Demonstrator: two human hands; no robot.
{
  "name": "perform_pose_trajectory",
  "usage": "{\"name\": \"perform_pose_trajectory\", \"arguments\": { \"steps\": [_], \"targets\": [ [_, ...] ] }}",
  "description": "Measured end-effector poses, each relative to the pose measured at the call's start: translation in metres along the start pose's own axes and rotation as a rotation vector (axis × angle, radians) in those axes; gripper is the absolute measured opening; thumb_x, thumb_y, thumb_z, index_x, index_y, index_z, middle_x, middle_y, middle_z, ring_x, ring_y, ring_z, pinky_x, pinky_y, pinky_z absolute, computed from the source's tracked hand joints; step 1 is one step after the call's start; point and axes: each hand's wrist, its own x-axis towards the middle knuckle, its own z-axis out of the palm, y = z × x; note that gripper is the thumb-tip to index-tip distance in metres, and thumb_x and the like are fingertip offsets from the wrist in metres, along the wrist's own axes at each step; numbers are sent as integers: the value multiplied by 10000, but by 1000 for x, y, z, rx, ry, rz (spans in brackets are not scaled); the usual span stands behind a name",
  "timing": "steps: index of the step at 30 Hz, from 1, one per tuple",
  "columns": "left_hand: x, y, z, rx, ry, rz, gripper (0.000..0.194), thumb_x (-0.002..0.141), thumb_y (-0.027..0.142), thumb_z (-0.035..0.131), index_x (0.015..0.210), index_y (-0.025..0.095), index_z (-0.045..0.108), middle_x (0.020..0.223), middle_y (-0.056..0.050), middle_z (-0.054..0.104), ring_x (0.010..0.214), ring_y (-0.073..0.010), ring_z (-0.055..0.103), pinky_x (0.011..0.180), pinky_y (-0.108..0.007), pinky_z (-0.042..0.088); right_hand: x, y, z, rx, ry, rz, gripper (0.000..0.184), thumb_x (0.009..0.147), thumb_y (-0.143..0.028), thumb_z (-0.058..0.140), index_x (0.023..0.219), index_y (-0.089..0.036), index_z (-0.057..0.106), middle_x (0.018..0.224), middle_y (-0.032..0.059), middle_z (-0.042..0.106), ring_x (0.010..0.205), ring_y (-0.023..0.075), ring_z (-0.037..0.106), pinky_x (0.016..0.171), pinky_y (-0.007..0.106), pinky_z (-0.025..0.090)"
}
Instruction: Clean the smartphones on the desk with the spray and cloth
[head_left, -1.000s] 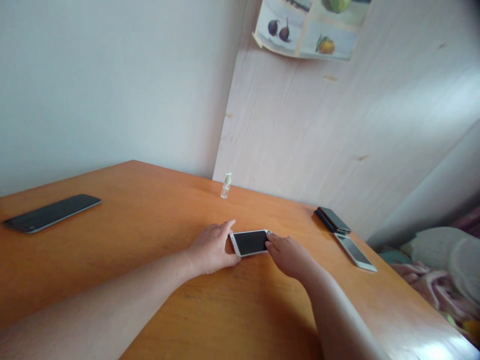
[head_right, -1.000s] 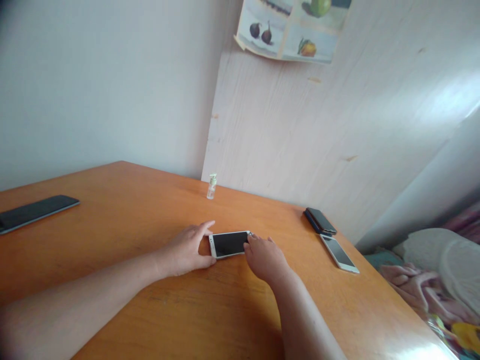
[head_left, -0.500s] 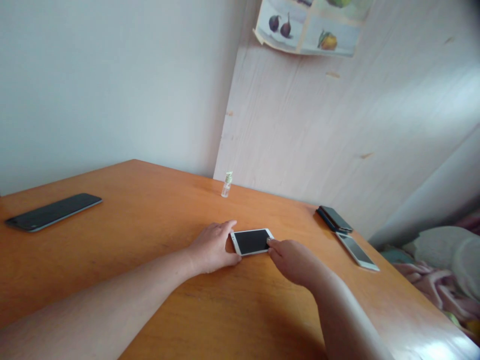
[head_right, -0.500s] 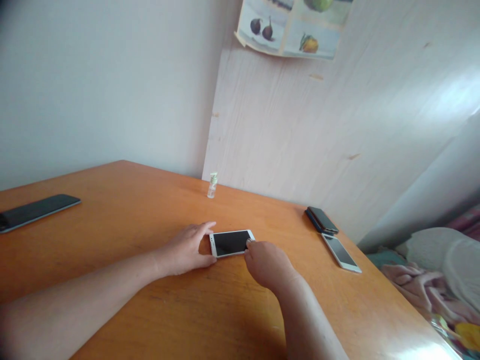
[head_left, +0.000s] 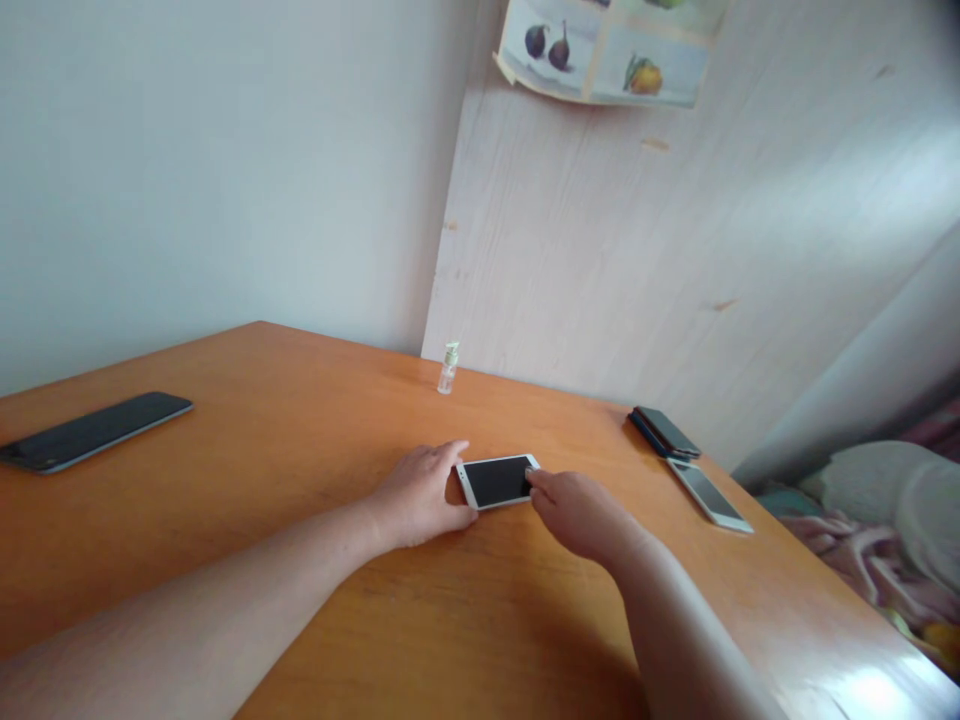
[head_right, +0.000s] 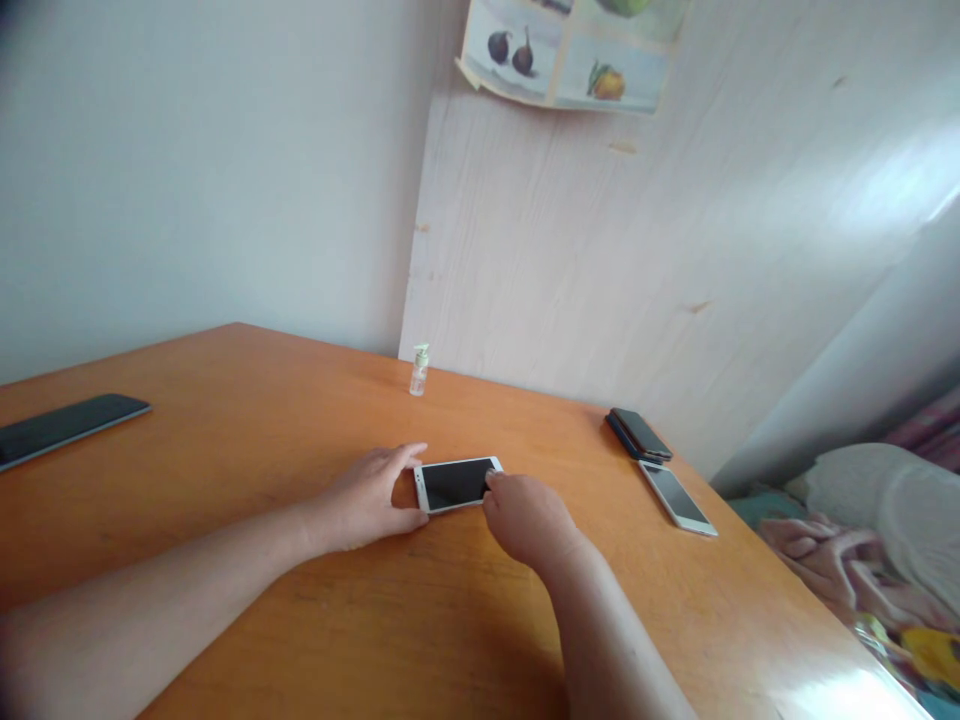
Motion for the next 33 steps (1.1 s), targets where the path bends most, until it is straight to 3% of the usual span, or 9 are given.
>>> {"name": "perform_pose_trajectory", "arguments": {
  "steps": [3, 9, 11, 15, 17, 19, 25, 27, 33],
  "targets": [
    [0, 0, 0, 6, 3, -3, 840, 668, 451, 719, 1395, 169, 406, 1364, -147, 564, 1248, -331, 521, 1028, -426, 416, 1, -4, 1, -23, 22, 24, 368, 957, -277, 342, 1093, -170, 667, 1074, 139, 715, 962, 265, 670, 789, 335, 450],
    [0, -2, 2, -9, 20, 37, 811, 674, 450, 713, 1374, 164, 419, 1252, -145, 636, 1154, -319, 584, 978, -419, 452, -8, -43, 9, 216, 65, -420, 394, 986, -273, 327, 1286, -252, 582, 1311, 34, 623, 1194, 191, 573, 1006, 291, 397],
    [0, -2, 2, -9, 26, 35, 810, 668, 436, 716, 1372, 165, 422, 1253, -144, 636, 1151, -319, 586, 976, -417, 454, -3, -37, 12, 226, 70, -386, 413, 988, -284, 325, 1322, -245, 565, 1353, 34, 594, 1236, 192, 546, 1042, 300, 380],
    [-1, 0, 2, 2, 25, 16, 826, 651, 435, 723, 1376, 180, 424, 1318, -139, 598, 1196, -328, 558, 1000, -421, 439, 15, -7, 18, 124, 118, -99, 429, 980, -299, 333, 1309, -174, 577, 1358, 96, 584, 1238, 229, 547, 1039, 342, 395],
    [-1, 1, 1, -1, 22, 15, 816, 655, 432, 719, 1375, 183, 426, 1314, -138, 601, 1193, -329, 559, 1000, -429, 437, 20, -2, 20, 81, 136, -25, 419, 981, -287, 324, 1270, -155, 597, 1318, 119, 610, 1210, 239, 567, 1019, 355, 410],
    [0, 1, 2, -2, 26, 15, 820, 649, 421, 724, 1374, 184, 424, 1317, -139, 601, 1193, -329, 560, 999, -431, 438, 19, -9, 21, 82, 152, -48, 402, 983, -276, 317, 1223, -155, 616, 1292, 121, 624, 1186, 234, 581, 1007, 351, 416],
    [0, 1, 3, 4, 47, 39, 781, 676, 403, 693, 1364, 143, 429, 1246, -151, 641, 1144, -318, 592, 975, -414, 456, 5, -43, 22, 252, 146, -429, 400, 1006, -271, 288, 1265, -232, 589, 1401, 21, 550, 1291, 154, 488, 1114, 296, 309],
    [0, 2, 3, 0, 47, 29, 801, 662, 400, 705, 1369, 154, 422, 1249, -143, 641, 1146, -322, 588, 975, -419, 455, 9, -36, 24, 243, 132, -379, 413, 1005, -286, 287, 1296, -237, 575, 1416, 21, 536, 1301, 167, 480, 1133, 335, 291],
    [-1, 2, 2, -10, 36, -8, 855, 640, 414, 727, 1394, 185, 395, 1307, -134, 606, 1193, -327, 559, 1005, -427, 430, 27, -11, 30, 136, 142, -57, 453, 995, -323, 291, 1377, -207, 505, 1461, 91, 479, 1349, 247, 427, 1141, 523, 230]
  ]
}}
